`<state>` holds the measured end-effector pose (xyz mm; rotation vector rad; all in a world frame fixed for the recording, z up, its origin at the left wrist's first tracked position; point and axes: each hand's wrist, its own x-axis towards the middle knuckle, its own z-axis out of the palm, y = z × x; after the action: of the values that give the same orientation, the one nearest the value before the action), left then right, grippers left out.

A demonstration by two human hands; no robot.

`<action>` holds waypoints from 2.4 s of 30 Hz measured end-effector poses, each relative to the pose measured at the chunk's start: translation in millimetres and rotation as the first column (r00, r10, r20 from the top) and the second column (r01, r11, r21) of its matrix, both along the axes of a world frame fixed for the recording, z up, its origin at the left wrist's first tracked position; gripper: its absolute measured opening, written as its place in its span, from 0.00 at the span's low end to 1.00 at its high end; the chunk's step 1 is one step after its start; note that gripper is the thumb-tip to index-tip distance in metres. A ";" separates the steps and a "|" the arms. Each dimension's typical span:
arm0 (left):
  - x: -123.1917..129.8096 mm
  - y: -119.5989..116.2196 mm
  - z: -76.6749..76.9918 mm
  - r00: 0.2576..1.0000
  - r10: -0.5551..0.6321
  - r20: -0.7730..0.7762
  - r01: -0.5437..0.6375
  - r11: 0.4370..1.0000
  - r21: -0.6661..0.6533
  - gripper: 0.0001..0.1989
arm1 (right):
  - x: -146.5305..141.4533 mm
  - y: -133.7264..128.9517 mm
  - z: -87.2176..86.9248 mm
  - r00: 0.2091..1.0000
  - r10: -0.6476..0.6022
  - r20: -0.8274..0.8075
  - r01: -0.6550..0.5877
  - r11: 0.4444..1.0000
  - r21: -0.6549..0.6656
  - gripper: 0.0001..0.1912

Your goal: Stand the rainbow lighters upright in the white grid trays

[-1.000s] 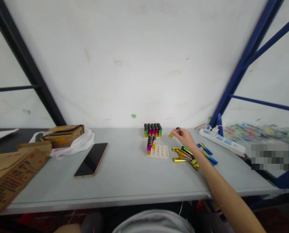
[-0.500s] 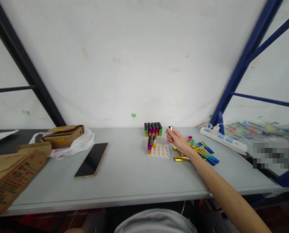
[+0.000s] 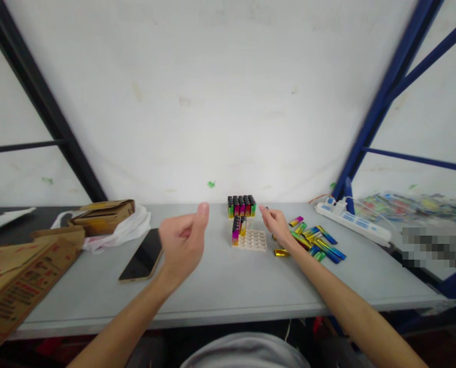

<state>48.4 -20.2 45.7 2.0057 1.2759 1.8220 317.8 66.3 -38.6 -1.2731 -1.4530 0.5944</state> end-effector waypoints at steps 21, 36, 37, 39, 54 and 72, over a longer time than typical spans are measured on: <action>22.3 122.7 -82.5 0.938 -0.077 -0.337 -0.041 0.943 -0.331 0.27 | -9.2 1.9 -8.3 0.984 -0.006 0.178 -0.003 0.999 0.053 0.26; 41.1 135.8 -96.5 0.894 -0.074 -0.441 -0.138 0.893 -0.429 0.30 | -4.4 -10.0 6.3 0.886 0.166 0.433 -0.237 0.965 0.116 0.22; 40.5 135.3 -97.8 0.896 -0.076 -0.438 -0.135 0.893 -0.430 0.30 | -4.1 -10.5 7.2 0.866 0.140 0.479 -0.236 0.961 0.146 0.22; 39.5 134.8 -99.2 0.898 -0.077 -0.432 -0.132 0.891 -0.434 0.31 | -4.0 -11.2 7.9 0.833 0.110 0.542 -0.230 0.960 0.157 0.23; 38.0 126.5 -90.4 0.919 -0.115 -0.378 -0.065 0.899 -0.433 0.32 | -4.0 -12.4 5.8 0.688 0.306 0.658 -0.377 0.926 -0.036 0.17; 29.1 133.2 -92.2 0.927 -0.184 -0.326 0.042 0.916 -0.398 0.31 | 70.4 -4.0 25.8 0.639 0.013 0.769 -0.020 1.000 0.000 0.20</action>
<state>77.5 113.0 -46.5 2.1805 1.4325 1.0715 388.2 62.4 -12.8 -1.6058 -2.1622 0.0035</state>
